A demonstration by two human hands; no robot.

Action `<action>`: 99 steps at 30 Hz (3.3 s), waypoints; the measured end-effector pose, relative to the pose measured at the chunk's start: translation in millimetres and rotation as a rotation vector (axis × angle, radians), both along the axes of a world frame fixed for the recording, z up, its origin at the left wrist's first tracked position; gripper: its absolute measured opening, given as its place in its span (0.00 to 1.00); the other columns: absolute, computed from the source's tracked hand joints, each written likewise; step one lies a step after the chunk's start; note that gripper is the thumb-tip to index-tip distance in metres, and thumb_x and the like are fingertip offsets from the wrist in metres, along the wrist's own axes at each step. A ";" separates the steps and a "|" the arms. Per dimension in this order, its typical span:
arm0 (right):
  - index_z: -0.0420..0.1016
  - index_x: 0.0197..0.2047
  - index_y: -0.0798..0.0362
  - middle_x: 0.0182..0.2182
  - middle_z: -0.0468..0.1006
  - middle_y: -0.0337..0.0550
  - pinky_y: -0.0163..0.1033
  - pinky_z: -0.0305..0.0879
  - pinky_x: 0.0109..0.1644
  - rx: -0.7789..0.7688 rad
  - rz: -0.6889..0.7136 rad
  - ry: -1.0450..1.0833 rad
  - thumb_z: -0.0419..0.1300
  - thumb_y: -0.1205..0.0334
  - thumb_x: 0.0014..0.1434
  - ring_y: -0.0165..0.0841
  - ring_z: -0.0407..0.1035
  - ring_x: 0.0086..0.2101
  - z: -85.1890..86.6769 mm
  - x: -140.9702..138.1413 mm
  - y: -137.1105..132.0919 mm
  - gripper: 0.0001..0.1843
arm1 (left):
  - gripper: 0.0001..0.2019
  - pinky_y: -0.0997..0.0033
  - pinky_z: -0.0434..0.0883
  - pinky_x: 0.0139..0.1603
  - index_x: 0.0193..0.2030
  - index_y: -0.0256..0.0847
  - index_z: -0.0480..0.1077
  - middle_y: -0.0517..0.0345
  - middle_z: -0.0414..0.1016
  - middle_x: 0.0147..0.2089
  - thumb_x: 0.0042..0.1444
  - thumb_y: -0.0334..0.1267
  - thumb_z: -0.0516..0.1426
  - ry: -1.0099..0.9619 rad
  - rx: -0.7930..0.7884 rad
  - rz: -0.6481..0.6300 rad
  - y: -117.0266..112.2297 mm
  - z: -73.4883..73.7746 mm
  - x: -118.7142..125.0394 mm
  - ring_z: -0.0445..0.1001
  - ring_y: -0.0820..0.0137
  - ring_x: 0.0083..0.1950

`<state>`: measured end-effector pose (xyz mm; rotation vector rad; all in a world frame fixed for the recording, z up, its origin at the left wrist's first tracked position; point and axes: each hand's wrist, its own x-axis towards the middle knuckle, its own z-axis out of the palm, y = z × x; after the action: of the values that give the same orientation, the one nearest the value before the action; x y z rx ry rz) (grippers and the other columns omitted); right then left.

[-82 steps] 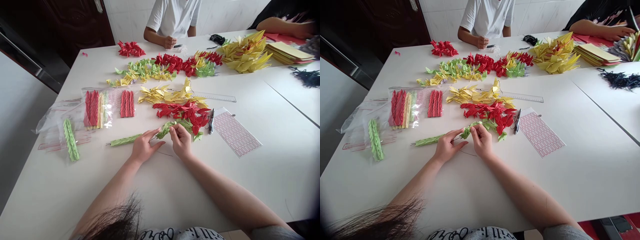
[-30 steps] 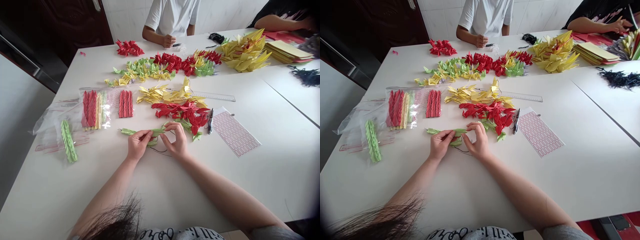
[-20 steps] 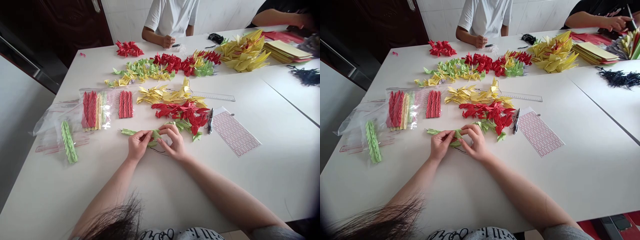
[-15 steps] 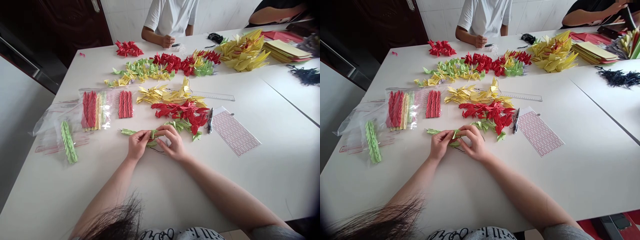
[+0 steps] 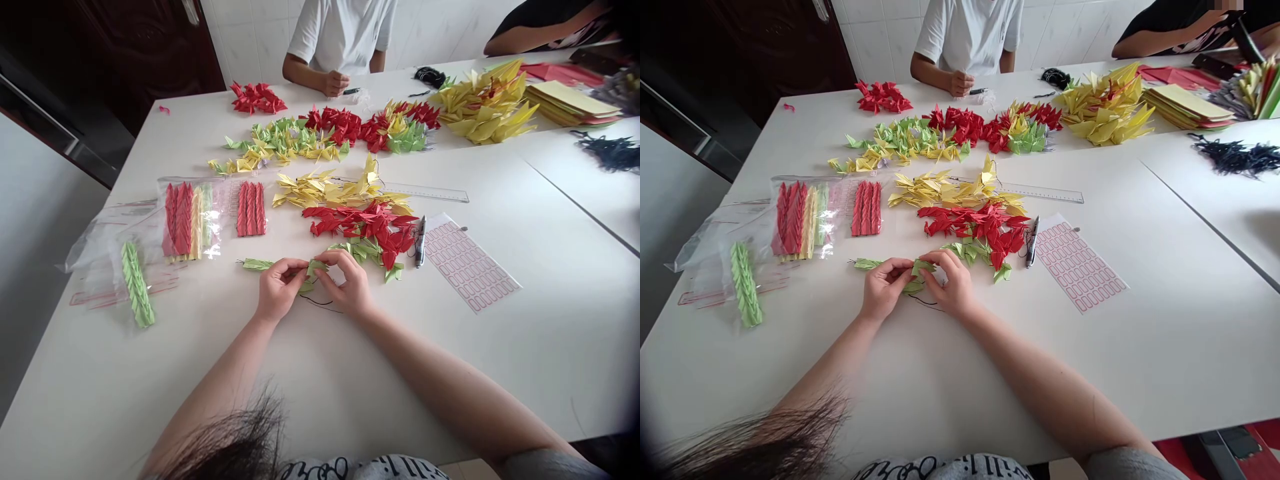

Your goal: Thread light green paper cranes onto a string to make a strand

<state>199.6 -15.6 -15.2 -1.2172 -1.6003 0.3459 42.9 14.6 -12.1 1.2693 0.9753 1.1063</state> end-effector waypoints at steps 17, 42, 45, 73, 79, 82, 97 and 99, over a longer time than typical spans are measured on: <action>0.71 0.43 0.49 0.36 0.76 0.45 0.45 0.71 0.41 0.146 0.074 -0.073 0.63 0.65 0.60 0.37 0.71 0.37 1.9 -0.8 -2.2 0.07 | 0.12 0.74 0.77 0.37 0.35 0.38 0.76 0.55 0.79 0.32 0.51 0.45 0.66 -0.026 -0.052 0.004 -1.0 2.5 1.8 0.78 0.72 0.34; 0.72 0.41 0.50 0.32 0.76 0.42 0.41 0.69 0.36 0.041 0.080 0.008 0.55 0.67 0.65 0.33 0.70 0.32 7.4 1.9 -2.9 0.06 | 0.11 0.74 0.75 0.37 0.38 0.38 0.75 0.55 0.78 0.32 0.55 0.43 0.63 0.044 0.036 -0.063 -3.3 1.1 -1.1 0.77 0.71 0.34; 0.72 0.41 0.50 0.32 0.76 0.41 0.40 0.69 0.36 0.036 0.087 0.021 0.56 0.67 0.64 0.33 0.70 0.33 6.1 1.3 -2.7 0.05 | 0.11 0.74 0.75 0.37 0.39 0.38 0.75 0.54 0.78 0.33 0.56 0.44 0.62 0.043 0.048 -0.063 -3.7 1.7 -0.7 0.77 0.71 0.34; 0.73 0.39 0.50 0.32 0.74 0.42 0.39 0.70 0.35 -0.035 0.060 0.179 0.57 0.65 0.64 0.32 0.70 0.33 3.9 1.6 -2.4 0.03 | 0.11 0.77 0.73 0.33 0.42 0.39 0.69 0.55 0.75 0.35 0.57 0.43 0.61 0.213 0.240 -0.011 -8.9 4.7 1.1 0.74 0.74 0.33; 0.74 0.39 0.49 0.32 0.77 0.42 0.41 0.70 0.36 0.033 0.108 0.077 0.57 0.67 0.65 0.33 0.72 0.33 7.1 2.7 -2.5 0.05 | 0.13 0.73 0.77 0.40 0.48 0.39 0.72 0.52 0.79 0.42 0.59 0.43 0.59 0.173 0.174 -0.037 -7.0 1.2 0.1 0.78 0.70 0.40; 0.72 0.40 0.49 0.32 0.76 0.42 0.41 0.72 0.36 0.022 0.115 0.106 0.57 0.66 0.64 0.33 0.72 0.33 5.4 2.1 -3.5 0.03 | 0.16 0.73 0.77 0.41 0.51 0.41 0.70 0.52 0.79 0.43 0.57 0.42 0.61 0.170 0.146 -0.008 -6.5 0.6 0.1 0.78 0.71 0.39; 0.70 0.39 0.48 0.36 0.74 0.43 0.42 0.70 0.40 -0.080 0.124 0.049 0.62 0.60 0.61 0.35 0.70 0.37 0.8 2.7 2.5 0.05 | 0.22 0.71 0.78 0.47 0.58 0.41 0.68 0.50 0.78 0.53 0.55 0.28 0.56 0.172 0.195 -0.085 -5.3 -4.3 -0.8 0.80 0.70 0.45; 0.70 0.37 0.49 0.36 0.74 0.43 0.43 0.70 0.42 -0.063 0.136 0.054 0.62 0.59 0.61 0.36 0.71 0.38 1.4 2.3 2.4 0.05 | 0.25 0.72 0.78 0.47 0.60 0.43 0.68 0.49 0.74 0.59 0.54 0.27 0.55 0.212 0.251 -0.082 -5.6 -3.6 -0.6 0.79 0.71 0.46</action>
<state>201.8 -13.1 -13.8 -1.1394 -1.6396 0.5157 42.3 9.1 -15.6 1.6431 0.9517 1.0694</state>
